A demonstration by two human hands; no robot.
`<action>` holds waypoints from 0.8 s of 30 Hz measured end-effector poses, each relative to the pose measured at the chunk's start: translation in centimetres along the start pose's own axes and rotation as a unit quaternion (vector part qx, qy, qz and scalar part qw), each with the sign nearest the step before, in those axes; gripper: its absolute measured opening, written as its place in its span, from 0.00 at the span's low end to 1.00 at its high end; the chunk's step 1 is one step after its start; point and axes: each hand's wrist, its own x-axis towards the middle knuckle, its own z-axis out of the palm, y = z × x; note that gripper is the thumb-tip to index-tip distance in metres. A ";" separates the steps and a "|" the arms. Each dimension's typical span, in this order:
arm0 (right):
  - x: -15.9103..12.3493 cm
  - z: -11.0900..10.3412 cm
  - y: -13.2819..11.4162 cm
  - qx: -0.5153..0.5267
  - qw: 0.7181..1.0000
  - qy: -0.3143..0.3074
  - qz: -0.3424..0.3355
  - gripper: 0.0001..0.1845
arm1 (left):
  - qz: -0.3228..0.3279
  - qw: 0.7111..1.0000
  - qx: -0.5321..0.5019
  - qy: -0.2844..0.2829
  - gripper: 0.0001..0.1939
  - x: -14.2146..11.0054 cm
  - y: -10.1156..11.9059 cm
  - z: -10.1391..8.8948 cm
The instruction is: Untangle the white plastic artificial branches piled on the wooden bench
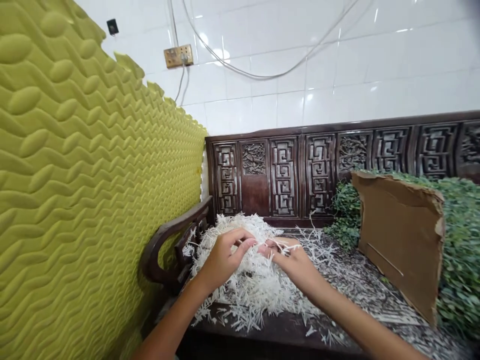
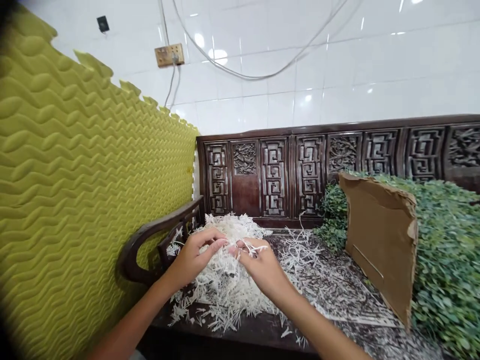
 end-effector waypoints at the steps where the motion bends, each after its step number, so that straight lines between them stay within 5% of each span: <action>1: -0.1 0.1 0.1 -0.002 1.000 0.006 0.004 0.13 | -0.009 1.000 -0.003 -0.009 0.12 0.0 0.0 0.0; 11: 1.1 -0.2 2.4 -0.015 0.994 0.090 0.053 0.10 | 0.025 0.995 0.078 -0.048 0.27 0.8 -0.9 0.9; 17: 0.7 0.5 2.8 0.065 0.991 0.001 0.118 0.15 | -0.068 0.992 -0.043 -0.097 0.19 -0.1 -2.8 1.0; 24: 0.7 1.3 3.0 0.010 0.992 0.043 0.119 0.17 | -0.046 0.991 -0.052 -0.117 0.25 -0.6 -3.8 0.5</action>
